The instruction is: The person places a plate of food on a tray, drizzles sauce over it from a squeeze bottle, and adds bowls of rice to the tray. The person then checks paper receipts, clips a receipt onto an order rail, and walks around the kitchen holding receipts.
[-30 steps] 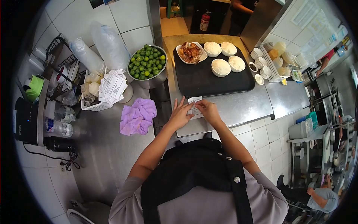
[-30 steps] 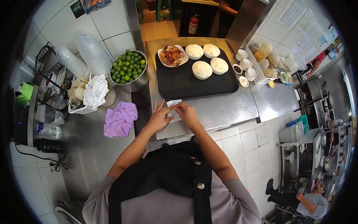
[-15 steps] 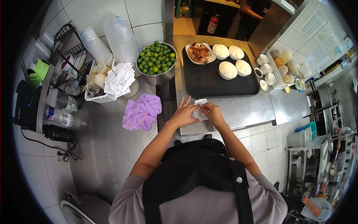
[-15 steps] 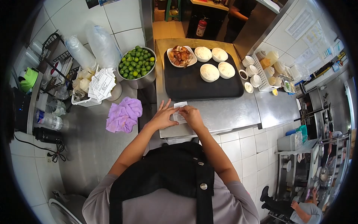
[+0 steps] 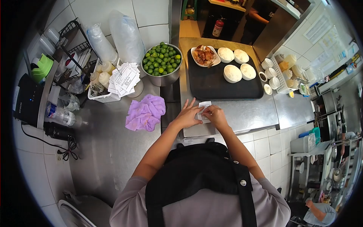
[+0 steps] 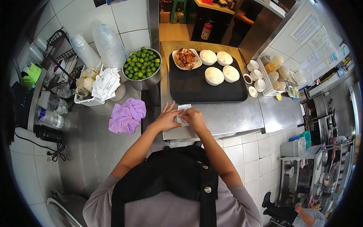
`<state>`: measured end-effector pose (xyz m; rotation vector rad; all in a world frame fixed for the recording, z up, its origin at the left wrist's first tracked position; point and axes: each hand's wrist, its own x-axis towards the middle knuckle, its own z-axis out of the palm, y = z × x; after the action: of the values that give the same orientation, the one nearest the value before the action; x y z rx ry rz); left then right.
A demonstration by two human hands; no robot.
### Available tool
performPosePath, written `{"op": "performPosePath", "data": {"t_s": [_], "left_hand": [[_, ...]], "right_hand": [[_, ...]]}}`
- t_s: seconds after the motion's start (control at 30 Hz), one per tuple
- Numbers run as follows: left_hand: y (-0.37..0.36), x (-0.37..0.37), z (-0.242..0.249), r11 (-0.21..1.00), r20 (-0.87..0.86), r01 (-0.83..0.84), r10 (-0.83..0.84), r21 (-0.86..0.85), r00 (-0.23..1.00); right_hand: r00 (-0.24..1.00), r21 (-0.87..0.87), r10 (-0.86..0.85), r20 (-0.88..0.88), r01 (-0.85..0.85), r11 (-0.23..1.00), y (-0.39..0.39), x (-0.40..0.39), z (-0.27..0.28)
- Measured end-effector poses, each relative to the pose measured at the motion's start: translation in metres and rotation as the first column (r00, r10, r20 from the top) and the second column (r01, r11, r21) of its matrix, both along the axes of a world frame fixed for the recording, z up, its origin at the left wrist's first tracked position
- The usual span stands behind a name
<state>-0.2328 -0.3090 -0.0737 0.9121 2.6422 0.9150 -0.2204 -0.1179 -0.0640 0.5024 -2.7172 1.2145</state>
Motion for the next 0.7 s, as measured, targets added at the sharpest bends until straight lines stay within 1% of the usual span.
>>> {"op": "performPosePath", "data": {"t_s": [0.03, 0.1, 0.13, 0.2, 0.33, 0.4, 0.43, 0.5, 0.63, 0.7], "left_hand": [[0.0, 0.0, 0.001, 1.0, -0.001, -0.002, 0.002, -0.001, 1.0], [0.0, 0.0, 0.003, 1.0, 0.024, 0.004, -0.004, 0.006, 1.0], [0.0, 0.0, 0.003, 1.0, 0.023, 0.003, -0.003, 0.006, 1.0], [0.0, 0.001, 0.004, 1.0, 0.025, -0.001, 0.0, 0.02, 1.0], [0.001, 0.0, 0.0, 1.0, -0.008, -0.014, 0.014, 0.012, 1.0], [0.001, 0.0, 0.002, 1.0, -0.009, -0.009, 0.009, 0.017, 1.0], [0.001, 0.0, 0.004, 1.0, -0.008, -0.008, 0.008, 0.016, 1.0], [0.0, 0.0, 0.008, 1.0, 0.03, 0.006, -0.006, -0.007, 1.0], [0.001, -0.001, -0.001, 1.0, 0.011, 0.004, -0.004, 0.011, 1.0], [0.001, -0.001, -0.003, 1.0, -0.003, 0.0, 0.0, -0.002, 1.0]], "right_hand": [[1.0, -0.001, 0.002, -0.001, -0.002, 1.0, -0.002, 0.001, 0.0], [0.998, 0.105, 0.021, -0.065, -0.014, 0.994, -0.005, 0.002, 0.0], [0.998, 0.104, 0.022, -0.066, -0.015, 0.994, -0.005, 0.003, 0.001], [0.994, 0.183, 0.05, -0.098, -0.032, 0.983, -0.006, 0.005, 0.002], [0.991, 0.198, 0.058, -0.123, -0.032, 0.98, -0.012, 0.005, 0.001], [0.982, 0.274, 0.089, -0.165, -0.04, 0.961, -0.013, 0.006, 0.003], [0.982, 0.273, 0.088, -0.165, -0.04, 0.961, -0.013, 0.006, 0.004], [0.976, 0.323, 0.109, -0.188, -0.043, 0.945, -0.012, 0.007, 0.005], [0.976, 0.335, 0.104, -0.191, -0.034, 0.942, -0.004, 0.006, 0.005], [0.979, 0.349, 0.07, -0.19, 0.001, 0.937, 0.004, 0.005, 0.005]]}}
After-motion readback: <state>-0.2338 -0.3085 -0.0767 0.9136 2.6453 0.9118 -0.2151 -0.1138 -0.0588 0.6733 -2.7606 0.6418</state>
